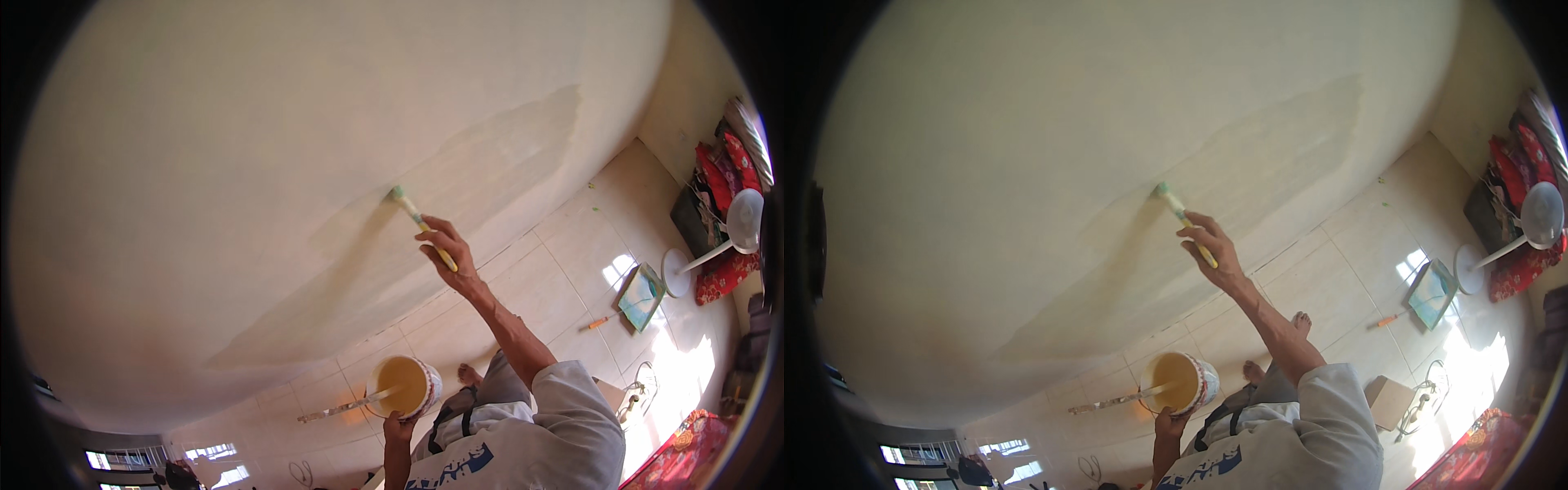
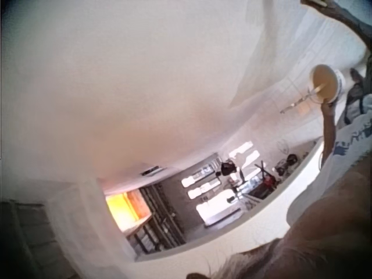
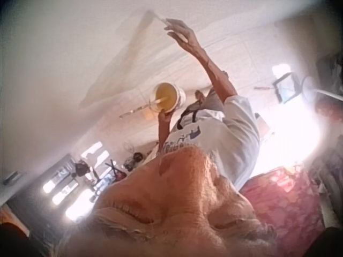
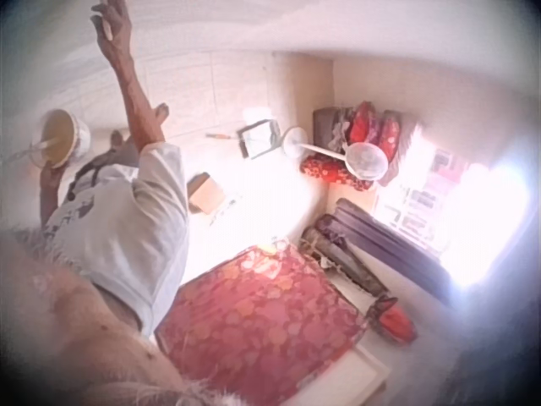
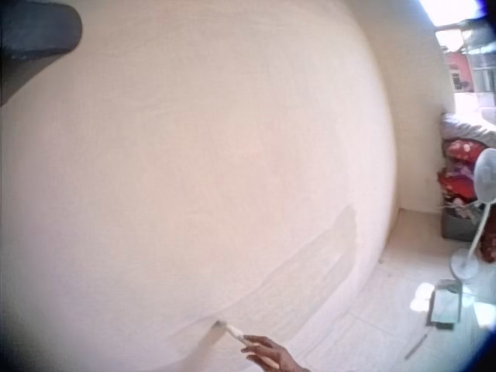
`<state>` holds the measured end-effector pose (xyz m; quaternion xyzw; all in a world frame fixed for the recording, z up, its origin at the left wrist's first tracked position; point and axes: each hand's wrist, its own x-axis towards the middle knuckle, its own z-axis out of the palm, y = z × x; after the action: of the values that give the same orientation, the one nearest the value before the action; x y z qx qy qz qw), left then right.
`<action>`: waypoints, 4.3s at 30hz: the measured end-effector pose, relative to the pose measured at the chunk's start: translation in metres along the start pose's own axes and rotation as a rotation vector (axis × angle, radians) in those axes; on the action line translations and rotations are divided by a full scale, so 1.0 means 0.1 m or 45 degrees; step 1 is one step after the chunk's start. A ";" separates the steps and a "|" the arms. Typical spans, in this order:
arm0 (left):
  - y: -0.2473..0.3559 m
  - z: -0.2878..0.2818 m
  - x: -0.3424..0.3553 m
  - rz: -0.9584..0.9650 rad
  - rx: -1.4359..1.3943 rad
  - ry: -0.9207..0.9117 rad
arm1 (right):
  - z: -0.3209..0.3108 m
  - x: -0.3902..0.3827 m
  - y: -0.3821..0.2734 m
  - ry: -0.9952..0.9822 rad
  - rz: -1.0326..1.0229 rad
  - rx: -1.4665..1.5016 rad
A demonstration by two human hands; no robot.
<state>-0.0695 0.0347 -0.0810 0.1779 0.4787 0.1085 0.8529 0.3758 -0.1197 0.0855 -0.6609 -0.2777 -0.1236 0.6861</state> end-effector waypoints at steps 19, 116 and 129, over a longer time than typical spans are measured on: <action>0.03 0.10 -0.09 -0.038 0.100 -0.012 | -1.62 0.64 0.66 0.542 -0.021 0.001; 0.29 0.12 0.12 -0.156 0.168 0.055 | -1.80 0.14 1.39 0.456 0.469 0.903; 0.33 0.21 0.10 -0.161 0.205 0.048 | -1.50 0.34 1.09 0.589 0.255 0.043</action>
<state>-0.0472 0.0643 -0.0655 0.2135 0.5120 0.0190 0.8318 0.4943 -0.2493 0.0171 -0.6276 -0.0485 -0.1983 0.7513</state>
